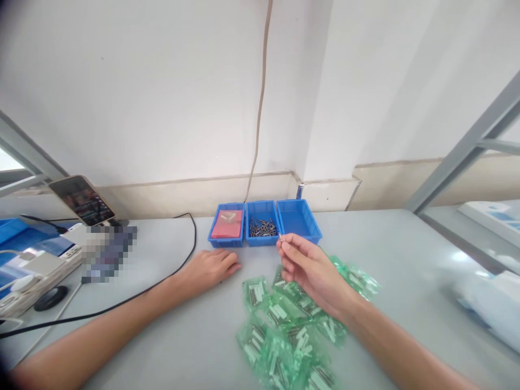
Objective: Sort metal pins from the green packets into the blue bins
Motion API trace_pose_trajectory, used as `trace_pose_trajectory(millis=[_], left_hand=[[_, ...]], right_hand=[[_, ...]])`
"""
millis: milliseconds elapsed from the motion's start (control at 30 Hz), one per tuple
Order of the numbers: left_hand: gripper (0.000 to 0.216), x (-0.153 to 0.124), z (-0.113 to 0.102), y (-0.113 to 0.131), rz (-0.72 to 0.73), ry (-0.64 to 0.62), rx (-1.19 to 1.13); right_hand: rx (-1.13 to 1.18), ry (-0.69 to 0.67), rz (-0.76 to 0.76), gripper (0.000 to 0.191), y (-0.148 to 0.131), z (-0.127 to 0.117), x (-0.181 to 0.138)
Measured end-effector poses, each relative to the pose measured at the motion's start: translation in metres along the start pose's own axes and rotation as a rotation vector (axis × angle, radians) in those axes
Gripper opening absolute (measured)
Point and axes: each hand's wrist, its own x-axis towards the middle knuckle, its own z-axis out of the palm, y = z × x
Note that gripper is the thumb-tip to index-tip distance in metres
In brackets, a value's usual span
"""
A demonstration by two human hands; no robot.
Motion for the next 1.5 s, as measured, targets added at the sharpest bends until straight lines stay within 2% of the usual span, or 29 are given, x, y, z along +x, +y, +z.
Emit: trace_pose_trajectory(millis=[200,333,433,633,833,933,1067,1167,1233,1367,1500], left_hand=[[0.029,0.001,0.001,0.001,-0.035,-0.032,-0.034],[0.031,0.001,0.001,0.001,-0.048,-0.04,-0.029],[0.031,0.001,0.001,0.0,-0.037,-0.041,-0.015],[0.034,0.001,0.001,0.0,-0.04,-0.037,-0.017],[0.036,0.002,-0.005,0.0,-0.064,-0.059,-0.118],[0.032,0.003,-0.008,-0.001,-0.067,-0.074,-0.182],[0.027,0.004,-0.009,-0.002,-0.049,-0.068,-0.2],[0.023,0.005,-0.011,0.0,-0.024,-0.07,-0.203],[0.022,0.005,-0.012,0.001,-0.021,-0.078,-0.199],[0.023,0.004,-0.01,0.001,-0.025,-0.078,-0.186],[0.022,0.003,-0.004,0.0,-0.031,-0.062,-0.192]], right_hand=[[-0.548,0.077,-0.249,0.026,0.01,-0.002,-0.002],[-0.666,0.052,-0.314,0.023,0.014,-0.002,-0.004],[-0.614,0.038,-0.256,0.023,0.013,-0.002,-0.003],[-0.208,0.075,-0.123,0.03,0.01,-0.004,0.003],[-0.28,0.151,-0.197,0.03,0.012,-0.007,0.008],[-0.276,0.101,-0.163,0.034,0.008,-0.004,0.008],[-0.317,-0.008,-0.179,0.052,0.007,0.001,0.005],[-0.537,-0.032,-0.208,0.047,0.013,0.001,0.003],[-0.726,-0.041,-0.305,0.039,0.018,0.0,0.001],[-1.027,-0.18,-0.516,0.029,0.024,-0.001,0.001],[-1.185,-0.292,-0.547,0.028,0.027,-0.002,0.003]])
